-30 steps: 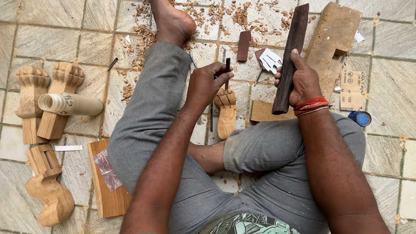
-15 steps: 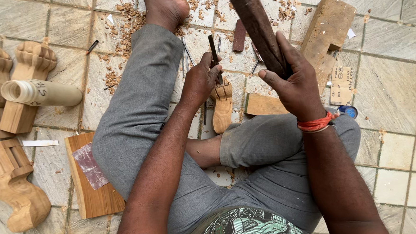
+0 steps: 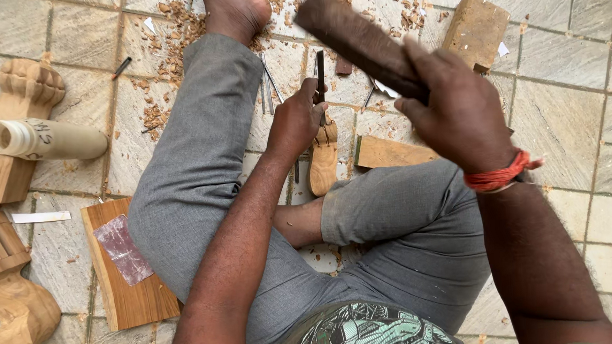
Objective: The person sits on the floor and carves a small wooden piece shaped like a foot using a chisel and a wooden mallet. They repeatedly strike the chisel to shape the wood, occasionally adjusting the piece and clearing away wood shavings.
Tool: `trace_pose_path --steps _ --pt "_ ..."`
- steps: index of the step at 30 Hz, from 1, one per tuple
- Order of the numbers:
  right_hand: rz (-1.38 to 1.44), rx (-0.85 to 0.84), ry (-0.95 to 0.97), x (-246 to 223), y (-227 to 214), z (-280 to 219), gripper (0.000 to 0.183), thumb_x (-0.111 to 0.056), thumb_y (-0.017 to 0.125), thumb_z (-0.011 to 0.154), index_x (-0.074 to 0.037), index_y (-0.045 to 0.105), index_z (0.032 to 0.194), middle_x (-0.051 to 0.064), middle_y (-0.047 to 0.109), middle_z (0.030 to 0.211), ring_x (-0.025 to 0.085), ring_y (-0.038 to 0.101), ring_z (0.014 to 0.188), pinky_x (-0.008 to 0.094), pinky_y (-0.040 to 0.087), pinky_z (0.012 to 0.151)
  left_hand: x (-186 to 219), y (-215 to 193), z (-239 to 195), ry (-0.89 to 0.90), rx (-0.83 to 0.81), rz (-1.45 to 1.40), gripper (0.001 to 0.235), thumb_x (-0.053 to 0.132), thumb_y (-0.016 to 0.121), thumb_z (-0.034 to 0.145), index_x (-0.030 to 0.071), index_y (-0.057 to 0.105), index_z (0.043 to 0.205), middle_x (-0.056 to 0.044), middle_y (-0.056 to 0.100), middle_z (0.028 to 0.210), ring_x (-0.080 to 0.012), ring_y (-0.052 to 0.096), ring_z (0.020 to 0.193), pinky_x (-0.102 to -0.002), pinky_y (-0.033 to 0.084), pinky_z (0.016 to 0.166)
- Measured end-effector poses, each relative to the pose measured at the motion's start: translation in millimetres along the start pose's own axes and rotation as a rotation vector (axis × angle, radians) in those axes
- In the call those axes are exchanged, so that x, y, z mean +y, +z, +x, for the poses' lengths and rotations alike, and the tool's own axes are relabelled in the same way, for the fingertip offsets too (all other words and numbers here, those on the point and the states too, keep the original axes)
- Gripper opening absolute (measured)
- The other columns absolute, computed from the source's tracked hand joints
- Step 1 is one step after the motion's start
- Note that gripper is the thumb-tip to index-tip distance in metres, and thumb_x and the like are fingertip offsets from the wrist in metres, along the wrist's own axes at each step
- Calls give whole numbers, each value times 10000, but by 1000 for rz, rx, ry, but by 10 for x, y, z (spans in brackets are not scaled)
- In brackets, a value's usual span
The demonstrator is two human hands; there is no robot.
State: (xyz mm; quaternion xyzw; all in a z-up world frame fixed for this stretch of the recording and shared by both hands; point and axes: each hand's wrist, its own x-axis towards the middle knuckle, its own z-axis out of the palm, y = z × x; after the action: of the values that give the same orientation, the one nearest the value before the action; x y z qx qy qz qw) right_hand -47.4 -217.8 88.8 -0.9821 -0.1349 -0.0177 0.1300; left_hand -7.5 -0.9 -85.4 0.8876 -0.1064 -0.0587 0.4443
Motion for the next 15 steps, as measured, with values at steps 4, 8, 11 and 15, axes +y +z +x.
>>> trace_pose_path --steps 4,8,11,15 --pt "137 327 -70 18 81 -48 819 -245 821 1035 -72 345 1678 109 640 1101 233 646 920 356 577 770 1 -5 -18 90 8 19 273 179 664 1003 95 513 1214 -146 752 1005 -304 777 890 -431 640 710" --pt "-82 -20 27 -30 203 -180 787 -239 814 911 -119 442 1595 126 666 1051 230 685 782 368 611 672 18 -18 -58 176 52 115 255 203 664 1014 89 513 1184 -148 746 979 -311 767 856 -455 622 678" --pt "15 59 25 -50 210 -292 788 -256 827 902 -114 451 1581 110 673 1063 220 698 818 369 610 704 11 7 -86 139 18 144 248 241 652 1028 96 517 1178 -129 750 964 -299 764 828 -464 611 666" --pt "2 55 33 -119 151 -340 758 -232 828 893 -142 481 1561 104 686 1068 214 706 816 348 617 705 58 -97 -90 91 -85 225 244 282 652 1034 109 554 1175 -127 755 909 -289 767 819 -467 599 698"
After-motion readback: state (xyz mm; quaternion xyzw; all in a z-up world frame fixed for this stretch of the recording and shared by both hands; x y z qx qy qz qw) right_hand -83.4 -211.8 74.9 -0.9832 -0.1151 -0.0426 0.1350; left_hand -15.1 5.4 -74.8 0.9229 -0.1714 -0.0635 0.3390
